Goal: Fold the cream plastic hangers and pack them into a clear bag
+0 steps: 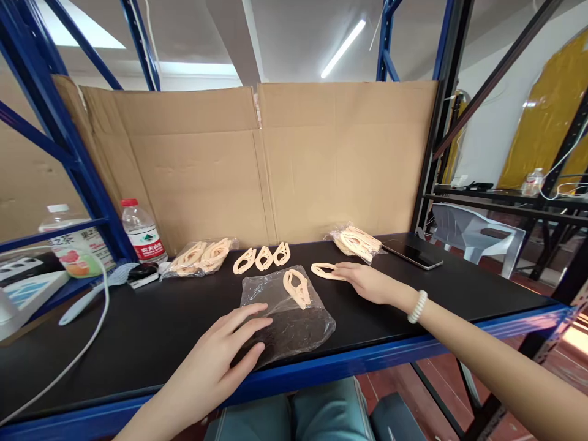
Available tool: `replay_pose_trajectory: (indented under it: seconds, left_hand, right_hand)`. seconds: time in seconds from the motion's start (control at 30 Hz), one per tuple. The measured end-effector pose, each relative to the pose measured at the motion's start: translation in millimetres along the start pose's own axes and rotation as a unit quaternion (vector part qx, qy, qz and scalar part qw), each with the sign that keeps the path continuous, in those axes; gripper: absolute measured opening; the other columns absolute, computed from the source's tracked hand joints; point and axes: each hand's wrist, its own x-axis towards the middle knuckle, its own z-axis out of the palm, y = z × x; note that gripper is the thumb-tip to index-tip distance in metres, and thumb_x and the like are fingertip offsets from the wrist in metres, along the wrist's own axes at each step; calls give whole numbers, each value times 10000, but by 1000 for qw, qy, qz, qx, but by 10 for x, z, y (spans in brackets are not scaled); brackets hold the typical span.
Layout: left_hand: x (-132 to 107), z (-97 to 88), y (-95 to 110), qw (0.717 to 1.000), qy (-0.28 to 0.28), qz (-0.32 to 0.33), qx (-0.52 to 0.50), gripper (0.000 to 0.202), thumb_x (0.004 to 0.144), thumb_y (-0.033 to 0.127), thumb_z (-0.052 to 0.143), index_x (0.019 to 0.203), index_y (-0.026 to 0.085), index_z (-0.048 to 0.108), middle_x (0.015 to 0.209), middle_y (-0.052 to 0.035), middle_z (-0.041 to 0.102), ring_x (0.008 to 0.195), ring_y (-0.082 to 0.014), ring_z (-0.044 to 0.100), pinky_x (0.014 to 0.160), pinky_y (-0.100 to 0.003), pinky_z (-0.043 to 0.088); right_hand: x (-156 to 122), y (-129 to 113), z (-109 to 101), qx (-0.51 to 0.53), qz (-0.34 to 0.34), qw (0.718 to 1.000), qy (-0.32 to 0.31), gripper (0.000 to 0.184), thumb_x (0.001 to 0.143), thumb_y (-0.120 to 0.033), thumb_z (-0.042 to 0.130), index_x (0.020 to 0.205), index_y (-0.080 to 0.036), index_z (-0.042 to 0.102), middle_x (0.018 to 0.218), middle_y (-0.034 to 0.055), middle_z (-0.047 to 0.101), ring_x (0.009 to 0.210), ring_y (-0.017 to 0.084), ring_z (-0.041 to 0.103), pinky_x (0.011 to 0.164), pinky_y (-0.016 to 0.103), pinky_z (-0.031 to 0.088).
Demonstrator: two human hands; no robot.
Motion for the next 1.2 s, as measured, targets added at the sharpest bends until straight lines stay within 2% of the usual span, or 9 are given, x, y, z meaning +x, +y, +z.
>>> replay_pose_trajectory:
  seconds: [0.1, 0.17, 0.33, 0.47, 0.57, 0.7, 0.9, 1.07, 1.2]
  left_hand:
    - [-89, 0, 8, 1000, 6, -18, -7, 291, 932, 224, 433, 1146, 259, 628, 1289, -42, 590, 1139, -236, 582, 961, -406, 509]
    - [-121, 39, 4, 999, 15, -32, -14, 310, 925, 183, 409, 1106, 258, 649, 1248, -36, 619, 1103, -224, 602, 932, -394, 526]
    - [-140, 154, -14, 997, 53, -58, -13, 341, 897, 161, 414, 1133, 240, 648, 1194, -50, 650, 1049, -227, 627, 891, -396, 545]
    - [-146, 168, -11, 997, 48, -60, -21, 329, 901, 170, 418, 1133, 233, 645, 1190, -44, 652, 1065, -220, 620, 908, -385, 537]
    - [-154, 164, -8, 997, 46, -62, -24, 324, 911, 184, 417, 1146, 232, 635, 1198, -41, 649, 1082, -221, 611, 930, -394, 524]
    - [-158, 172, -8, 997, 45, -64, -20, 337, 917, 195, 414, 1195, 222, 603, 1210, -45, 645, 1083, -222, 608, 930, -400, 522]
    - [-156, 181, -6, 997, 52, -58, -12, 340, 918, 199, 416, 1217, 209, 576, 1221, -52, 641, 1094, -225, 602, 934, -398, 514]
    - [-158, 181, 4, 997, 52, -58, -4, 365, 923, 199, 403, 1265, 191, 530, 1219, -68, 641, 1096, -225, 598, 934, -400, 507]
    - [-165, 184, 10, 997, 50, -53, 6, 364, 926, 206, 401, 1267, 188, 527, 1217, -68, 643, 1095, -226, 600, 934, -400, 504]
  right_hand:
    - [-304, -195, -53, 17, 38, 999, 23, 425, 967, -240, 353, 1348, -185, 532, 1410, 94, 503, 1295, 243, 475, 1108, 429, 378]
    - [-443, -338, -73, 36, 38, 998, 33, 417, 978, -282, 356, 1357, -223, 519, 1412, 74, 502, 1287, 242, 484, 1100, 428, 395]
    - [-625, -582, -72, 46, 46, 995, 81, 415, 979, -275, 371, 1382, -247, 465, 1431, 72, 470, 1296, 225, 472, 1088, 404, 420]
    - [-687, -695, -14, 17, -2, 997, 81, 412, 971, -228, 400, 1375, -249, 475, 1438, 78, 457, 1318, 219, 440, 1074, 385, 434]
    - [-705, -746, 49, -17, -37, 995, 88, 405, 957, -190, 429, 1356, -214, 499, 1377, 93, 522, 1301, 225, 451, 1057, 386, 451]
    - [-707, -756, 96, -50, -45, 988, 143, 366, 942, -133, 407, 1263, -183, 576, 1243, 104, 619, 1177, 225, 552, 975, 386, 510]
    - [-707, -787, 113, -77, -42, 983, 160, 382, 922, -108, 391, 1237, -170, 598, 1202, 119, 635, 1091, 220, 599, 900, 363, 545]
    - [-708, -806, 158, -124, -61, 974, 179, 432, 871, -55, 384, 1257, -106, 571, 1215, 135, 636, 1060, 235, 601, 903, 393, 542]
    - [-708, -800, 171, -125, -53, 974, 181, 459, 855, -55, 380, 1277, -107, 554, 1240, 132, 626, 1078, 238, 595, 919, 403, 536]
